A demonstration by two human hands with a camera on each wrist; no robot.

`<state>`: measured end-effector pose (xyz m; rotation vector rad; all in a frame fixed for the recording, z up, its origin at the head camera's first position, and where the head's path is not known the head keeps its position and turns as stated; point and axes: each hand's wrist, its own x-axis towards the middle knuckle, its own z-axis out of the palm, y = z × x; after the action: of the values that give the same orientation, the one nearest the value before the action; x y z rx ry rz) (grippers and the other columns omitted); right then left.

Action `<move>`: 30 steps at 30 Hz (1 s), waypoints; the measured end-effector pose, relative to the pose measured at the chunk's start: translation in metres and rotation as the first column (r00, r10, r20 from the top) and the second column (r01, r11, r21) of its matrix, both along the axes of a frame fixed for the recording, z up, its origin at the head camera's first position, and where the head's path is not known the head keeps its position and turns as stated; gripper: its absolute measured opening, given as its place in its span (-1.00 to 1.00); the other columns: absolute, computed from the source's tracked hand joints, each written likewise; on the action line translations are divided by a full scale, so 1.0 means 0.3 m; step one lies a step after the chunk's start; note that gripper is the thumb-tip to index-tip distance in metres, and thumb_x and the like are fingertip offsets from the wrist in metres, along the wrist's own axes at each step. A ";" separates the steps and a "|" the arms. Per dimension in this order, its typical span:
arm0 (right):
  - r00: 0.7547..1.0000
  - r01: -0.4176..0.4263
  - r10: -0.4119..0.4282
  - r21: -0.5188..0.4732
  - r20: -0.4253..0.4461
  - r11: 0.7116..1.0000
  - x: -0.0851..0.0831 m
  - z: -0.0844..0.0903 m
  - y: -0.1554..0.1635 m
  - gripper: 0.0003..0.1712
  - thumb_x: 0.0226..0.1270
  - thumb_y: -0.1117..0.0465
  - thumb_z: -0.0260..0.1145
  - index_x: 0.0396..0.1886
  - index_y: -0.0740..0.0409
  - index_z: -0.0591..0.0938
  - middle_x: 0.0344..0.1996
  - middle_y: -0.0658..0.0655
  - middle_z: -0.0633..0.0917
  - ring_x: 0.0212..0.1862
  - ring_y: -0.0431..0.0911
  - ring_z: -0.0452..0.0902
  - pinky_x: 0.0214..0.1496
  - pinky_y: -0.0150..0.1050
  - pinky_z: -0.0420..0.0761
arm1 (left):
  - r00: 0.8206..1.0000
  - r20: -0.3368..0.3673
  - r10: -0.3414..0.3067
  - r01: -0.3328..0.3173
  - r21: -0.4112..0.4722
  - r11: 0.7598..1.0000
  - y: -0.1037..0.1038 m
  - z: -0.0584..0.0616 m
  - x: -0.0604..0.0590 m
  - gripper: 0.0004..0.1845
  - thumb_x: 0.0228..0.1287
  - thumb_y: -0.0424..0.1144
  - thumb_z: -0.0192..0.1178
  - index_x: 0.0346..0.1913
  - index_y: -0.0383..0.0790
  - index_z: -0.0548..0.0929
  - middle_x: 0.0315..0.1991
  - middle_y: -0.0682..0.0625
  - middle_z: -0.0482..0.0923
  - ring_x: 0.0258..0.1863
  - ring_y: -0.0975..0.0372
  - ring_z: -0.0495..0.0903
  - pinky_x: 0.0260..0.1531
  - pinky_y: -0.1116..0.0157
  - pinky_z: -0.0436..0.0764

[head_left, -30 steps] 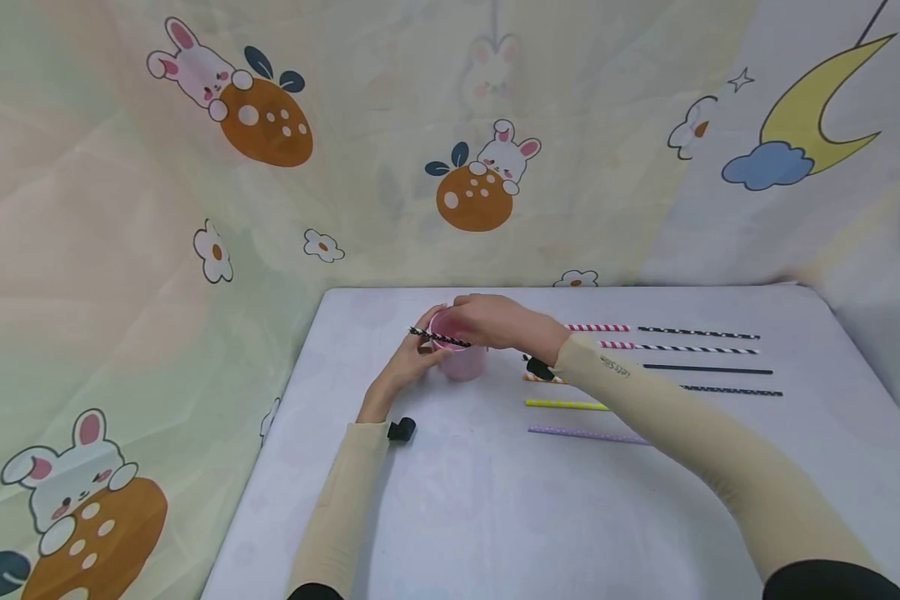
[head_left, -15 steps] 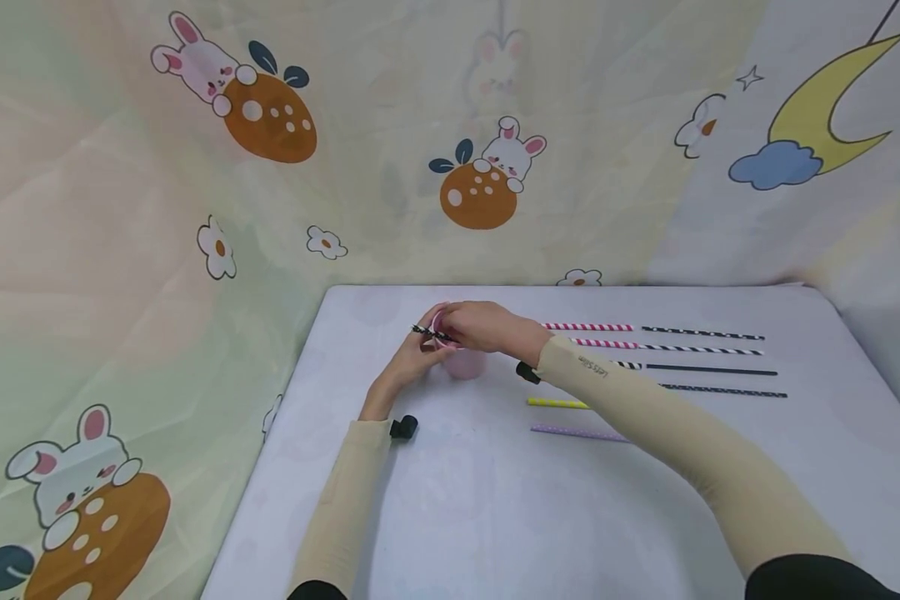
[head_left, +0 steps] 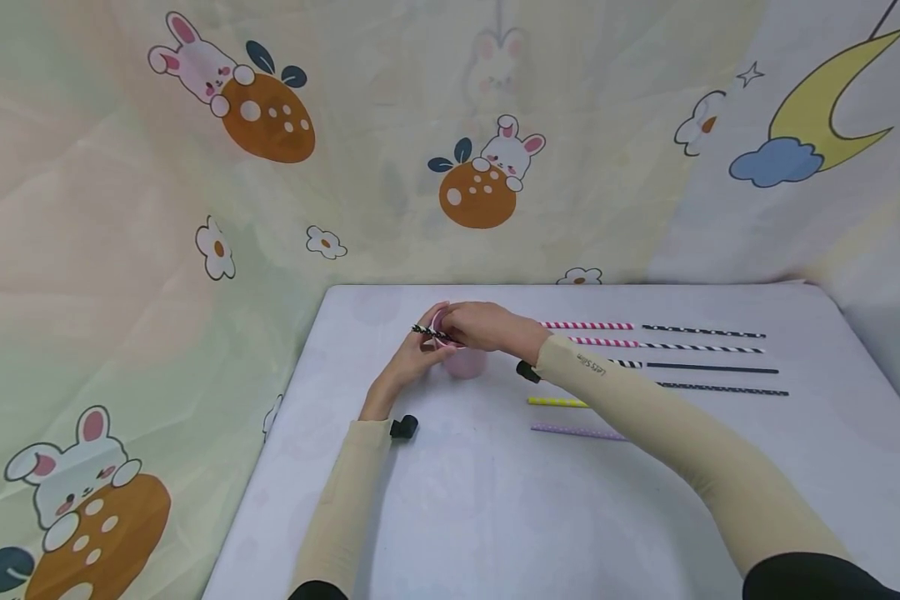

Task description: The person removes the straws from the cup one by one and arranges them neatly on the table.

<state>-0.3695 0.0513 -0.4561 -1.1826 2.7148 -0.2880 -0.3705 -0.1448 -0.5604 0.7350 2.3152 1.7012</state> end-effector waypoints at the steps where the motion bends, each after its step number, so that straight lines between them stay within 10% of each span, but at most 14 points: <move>1: 1.000 0.005 -0.005 -0.004 0.008 1.000 -0.001 -0.001 0.001 -0.81 0.53 0.21 0.18 -0.06 0.08 0.70 -0.17 0.04 0.68 -0.11 -0.12 0.54 0.05 -0.21 0.60 | 1.000 0.001 0.001 -0.001 -0.001 1.000 0.000 0.000 0.000 -0.14 0.29 -0.05 0.38 0.55 0.36 0.14 0.50 0.10 0.27 0.22 0.10 0.47 0.08 0.20 0.52; 30: 1.000 0.003 -0.003 -0.111 0.006 0.994 0.005 0.018 0.025 -0.79 0.46 0.23 0.27 0.01 0.15 0.69 -0.07 0.10 0.65 -0.08 -0.10 0.54 0.08 -0.23 0.61 | 0.999 0.042 0.011 -0.009 -0.033 0.999 0.007 0.013 0.000 -0.11 0.34 -0.32 0.30 0.61 0.05 0.07 0.42 -0.15 0.38 0.14 0.15 0.47 0.11 0.21 0.52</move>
<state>-0.3679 0.0588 -0.4509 -1.2035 2.7272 -0.4480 -0.3706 -0.1428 -0.5564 0.6758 2.3163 1.6624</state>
